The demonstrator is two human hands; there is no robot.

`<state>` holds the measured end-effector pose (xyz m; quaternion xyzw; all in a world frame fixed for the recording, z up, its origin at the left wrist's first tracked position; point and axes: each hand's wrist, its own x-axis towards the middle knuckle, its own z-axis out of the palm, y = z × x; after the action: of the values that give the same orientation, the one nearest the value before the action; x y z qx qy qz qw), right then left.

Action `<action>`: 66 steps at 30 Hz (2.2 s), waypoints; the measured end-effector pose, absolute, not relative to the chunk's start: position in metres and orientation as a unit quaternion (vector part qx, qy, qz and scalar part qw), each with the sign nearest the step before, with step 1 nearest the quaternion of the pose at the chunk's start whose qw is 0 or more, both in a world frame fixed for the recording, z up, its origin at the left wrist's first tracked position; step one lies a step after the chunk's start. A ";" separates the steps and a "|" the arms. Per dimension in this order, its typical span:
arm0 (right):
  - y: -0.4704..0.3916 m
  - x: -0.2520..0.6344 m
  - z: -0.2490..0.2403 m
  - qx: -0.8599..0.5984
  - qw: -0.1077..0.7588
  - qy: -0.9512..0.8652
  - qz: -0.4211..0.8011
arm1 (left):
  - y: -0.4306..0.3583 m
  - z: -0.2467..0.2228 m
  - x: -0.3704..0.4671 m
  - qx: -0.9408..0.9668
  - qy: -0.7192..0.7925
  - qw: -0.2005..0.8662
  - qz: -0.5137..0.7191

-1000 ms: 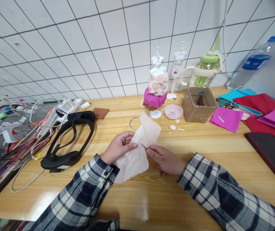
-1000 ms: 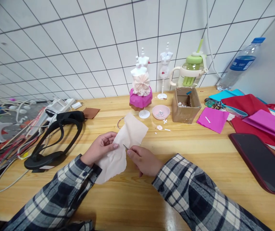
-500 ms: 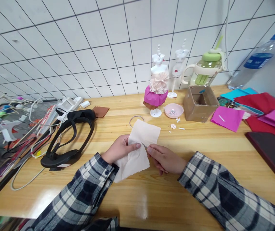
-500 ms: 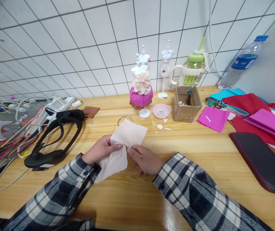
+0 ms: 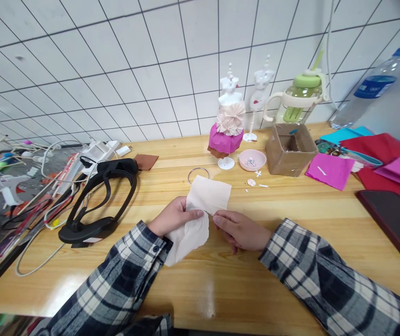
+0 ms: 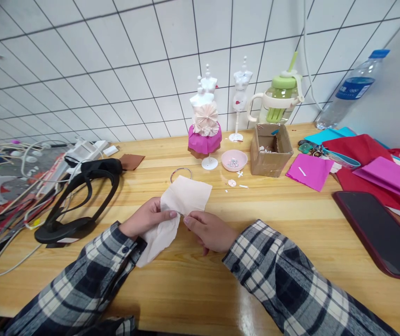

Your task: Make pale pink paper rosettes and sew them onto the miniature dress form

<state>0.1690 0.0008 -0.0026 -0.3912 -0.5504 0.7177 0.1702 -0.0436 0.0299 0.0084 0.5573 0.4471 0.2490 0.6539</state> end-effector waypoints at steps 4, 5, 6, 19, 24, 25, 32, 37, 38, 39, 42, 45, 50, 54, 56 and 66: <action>0.000 0.169 -0.003 -0.402 0.173 -0.563 0.701 | 0.030 0.008 -0.044 0.551 0.437 0.667 0.246; 0.000 0.169 -0.003 -0.405 0.174 -0.567 0.696 | 0.030 0.008 -0.044 0.550 0.438 0.667 0.248; 0.000 0.169 -0.003 -0.406 0.174 -0.571 0.693 | 0.029 0.008 -0.044 0.549 0.439 0.666 0.250; 0.000 0.170 -0.001 -0.412 0.178 -0.554 0.701 | 0.031 0.003 -0.046 0.576 0.444 0.639 0.251; -0.002 0.170 -0.003 -0.429 0.181 -0.571 0.676 | 0.031 0.005 -0.045 0.593 0.429 0.637 0.244; -0.003 0.169 -0.002 -0.432 0.179 -0.578 0.669 | 0.031 0.005 -0.046 0.598 0.424 0.636 0.243; 0.001 0.175 0.003 -0.454 0.190 -0.703 0.513 | 0.031 0.005 -0.046 0.630 0.403 0.621 0.234; 0.007 0.183 0.009 -0.455 0.188 -0.758 0.427 | 0.031 0.009 -0.044 0.661 0.387 0.594 0.247; 0.007 0.184 0.010 -0.463 0.186 -0.761 0.414 | 0.031 0.010 -0.044 0.665 0.383 0.592 0.245; 0.007 0.184 0.011 -0.472 0.183 -0.765 0.398 | 0.031 0.010 -0.044 0.667 0.380 0.594 0.241; 0.007 0.185 0.013 -0.495 0.173 -0.777 0.347 | 0.032 0.006 -0.045 0.664 0.366 0.603 0.248; 0.007 0.185 0.012 -0.501 0.175 -0.782 0.326 | 0.033 0.000 -0.045 0.636 0.377 0.613 0.280; 0.007 0.184 0.010 -0.486 0.185 -0.795 0.313 | 0.030 -0.001 -0.042 0.632 0.425 0.594 0.258; 0.006 0.184 0.008 -0.483 0.196 -0.791 0.320 | 0.026 0.008 -0.036 0.665 0.428 0.556 0.254; 0.007 0.184 0.007 -0.483 0.200 -0.786 0.331 | 0.026 0.011 -0.035 0.679 0.427 0.545 0.244; 0.008 0.182 0.006 -0.478 0.200 -0.763 0.386 | 0.027 0.004 -0.038 0.698 0.427 0.521 0.241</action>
<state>0.1819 0.0083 0.0056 -0.4784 -0.7629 0.3863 0.1998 -0.0380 0.0273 0.0043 0.6982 0.4271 0.2412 0.5214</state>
